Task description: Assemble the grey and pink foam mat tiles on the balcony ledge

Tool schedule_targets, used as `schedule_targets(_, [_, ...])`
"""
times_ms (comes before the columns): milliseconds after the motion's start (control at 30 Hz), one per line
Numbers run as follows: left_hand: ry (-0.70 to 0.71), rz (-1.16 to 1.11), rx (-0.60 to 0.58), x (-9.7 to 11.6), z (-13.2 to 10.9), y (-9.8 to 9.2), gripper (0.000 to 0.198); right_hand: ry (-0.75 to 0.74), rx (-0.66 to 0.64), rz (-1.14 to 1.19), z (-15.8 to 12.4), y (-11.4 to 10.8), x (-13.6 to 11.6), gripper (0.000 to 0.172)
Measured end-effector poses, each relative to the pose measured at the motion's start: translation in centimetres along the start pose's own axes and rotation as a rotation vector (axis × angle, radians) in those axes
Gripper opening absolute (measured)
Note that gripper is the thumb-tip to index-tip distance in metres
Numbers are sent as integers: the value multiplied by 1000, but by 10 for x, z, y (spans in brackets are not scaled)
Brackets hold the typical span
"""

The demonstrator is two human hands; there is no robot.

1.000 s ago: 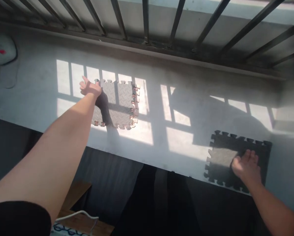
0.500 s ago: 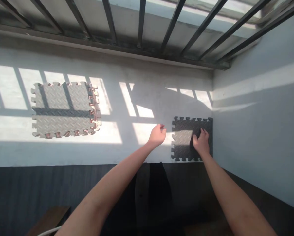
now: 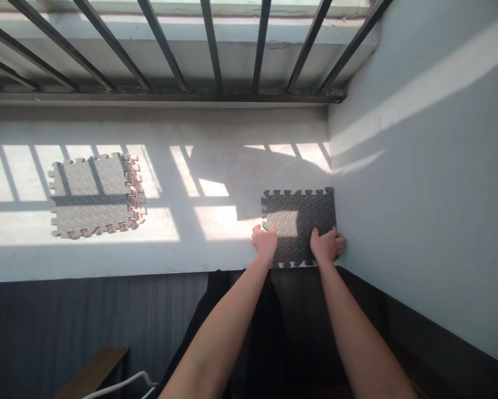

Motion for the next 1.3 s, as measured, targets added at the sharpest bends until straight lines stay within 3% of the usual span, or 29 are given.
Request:
schedule_targets(167, [253,-76,-102,3,-8,-6,28,-57,-75,63,4,-9,7,78])
schedule_targets(267, [372,-94,-98,-5,-19,-28,18,-132,-82,111,5,-24,17,77])
schedule_targets(367, [431,-102,-79,-17,-22,-72,16,-105,-180,272,2,-40,24,84])
schedule_targets(467, [444,-128,-66,-34,-13,-137,16,100,-599,655,-17,-47,14,79])
schedule_targets(533, [424,-127,-7,-50,-3,-184,18,186,-851,857,-41,-42,-8,72])
schedule_targets(600, [368,-137,188,-71,6,-230,26,177,-952,957,-72,-28,-44,67])
schedule_targets(667, [306,-170,527,-101,10,-269,39,98,-975,996,-106,-4,-91,63])
schedule_targets(733, [263,-200,850,-139,6,-296,44,-7,-1013,1012,-144,30,-146,60])
schedule_targets(767, [248,-210,947,-160,3,-305,42,-63,-1047,1018,-164,49,-176,59])
schedule_targets(833, [212,-236,999,-203,-5,-314,38,-157,-1093,1039,-205,88,-234,58])
schedule_targets(933, [149,-304,908,-263,-13,-311,34,-253,-1105,1043,-268,145,-314,51])
schedule_targets(1033, [98,-382,799,-306,-14,-302,30,-286,-1034,939,-329,195,-373,39])
schedule_targets(1167, [66,-451,682,-334,-9,-291,28,-333,-1021,744,-395,248,-415,27])
schedule_targets(1300, [54,-497,588,-340,-2,-283,28,-358,-1013,501,-418,274,-431,25])
Point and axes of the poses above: each hand's wrist, its own z-axis towards the middle knuckle, its own y-axis out of the palm, x = y × z, the point moved 1 cm from there along z, towards the middle knuckle, and after that the axes turned 15 degrees about z, right-handed, at the moved point
